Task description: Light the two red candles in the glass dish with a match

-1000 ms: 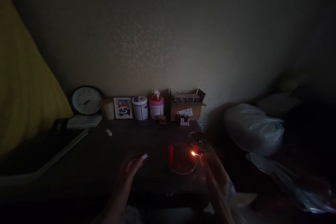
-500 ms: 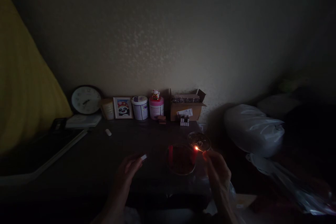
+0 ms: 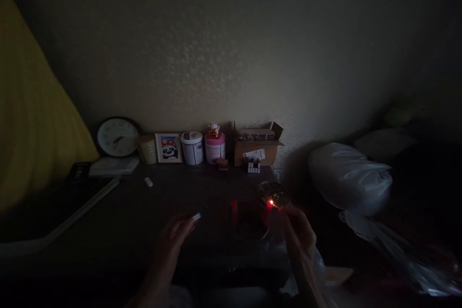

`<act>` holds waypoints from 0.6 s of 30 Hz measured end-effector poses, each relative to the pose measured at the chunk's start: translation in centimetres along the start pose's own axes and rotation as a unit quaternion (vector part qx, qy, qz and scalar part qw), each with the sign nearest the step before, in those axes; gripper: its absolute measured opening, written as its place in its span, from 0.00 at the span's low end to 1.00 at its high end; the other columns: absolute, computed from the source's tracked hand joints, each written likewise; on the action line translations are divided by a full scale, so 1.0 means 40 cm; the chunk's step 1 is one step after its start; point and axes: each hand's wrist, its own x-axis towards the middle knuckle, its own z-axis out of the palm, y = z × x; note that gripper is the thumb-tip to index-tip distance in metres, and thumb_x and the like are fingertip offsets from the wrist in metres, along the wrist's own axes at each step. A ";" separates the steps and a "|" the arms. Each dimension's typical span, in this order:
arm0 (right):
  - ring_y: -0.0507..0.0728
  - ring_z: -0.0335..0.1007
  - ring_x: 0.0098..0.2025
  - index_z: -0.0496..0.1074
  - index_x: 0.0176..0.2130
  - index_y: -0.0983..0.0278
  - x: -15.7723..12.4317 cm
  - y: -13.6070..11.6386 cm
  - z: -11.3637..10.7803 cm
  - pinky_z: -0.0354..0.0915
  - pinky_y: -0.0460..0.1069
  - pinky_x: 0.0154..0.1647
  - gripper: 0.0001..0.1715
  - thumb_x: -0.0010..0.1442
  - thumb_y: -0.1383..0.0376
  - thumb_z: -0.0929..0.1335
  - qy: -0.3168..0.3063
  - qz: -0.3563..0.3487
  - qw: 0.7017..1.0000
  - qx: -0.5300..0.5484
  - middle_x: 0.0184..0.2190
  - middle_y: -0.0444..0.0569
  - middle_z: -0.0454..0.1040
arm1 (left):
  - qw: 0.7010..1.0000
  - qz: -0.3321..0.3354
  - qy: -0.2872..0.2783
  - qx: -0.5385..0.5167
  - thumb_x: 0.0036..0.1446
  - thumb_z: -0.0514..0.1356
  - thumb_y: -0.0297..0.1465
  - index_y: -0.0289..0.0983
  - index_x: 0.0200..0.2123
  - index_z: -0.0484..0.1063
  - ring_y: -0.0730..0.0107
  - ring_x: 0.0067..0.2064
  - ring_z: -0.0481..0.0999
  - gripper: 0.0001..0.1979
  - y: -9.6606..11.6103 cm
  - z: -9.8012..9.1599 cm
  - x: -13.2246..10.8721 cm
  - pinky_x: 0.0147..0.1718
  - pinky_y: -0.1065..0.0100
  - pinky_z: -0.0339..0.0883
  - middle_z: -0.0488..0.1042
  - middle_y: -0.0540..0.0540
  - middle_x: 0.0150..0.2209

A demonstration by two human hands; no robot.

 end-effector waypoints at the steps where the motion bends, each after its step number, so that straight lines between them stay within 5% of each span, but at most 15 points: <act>1: 0.55 0.73 0.28 0.78 0.33 0.63 0.001 -0.002 -0.001 0.65 0.46 0.26 0.25 0.48 0.44 0.75 -0.004 0.006 1.000 0.003 0.27 0.47 0.79 | 1.000 0.000 0.000 -0.001 0.41 0.73 0.50 0.40 0.38 0.80 0.53 0.51 0.77 0.24 0.000 0.001 0.000 0.52 0.58 0.69 0.82 0.46 0.41; 18: 0.55 0.71 0.30 0.77 0.33 0.61 -0.001 -0.010 0.002 0.65 0.47 0.29 0.26 0.46 0.43 0.74 -0.009 0.039 0.999 0.001 0.27 0.45 0.78 | 1.000 -0.007 0.004 -0.007 0.38 0.74 0.50 0.40 0.36 0.81 0.53 0.51 0.78 0.26 0.006 0.004 -0.001 0.51 0.58 0.70 0.83 0.46 0.40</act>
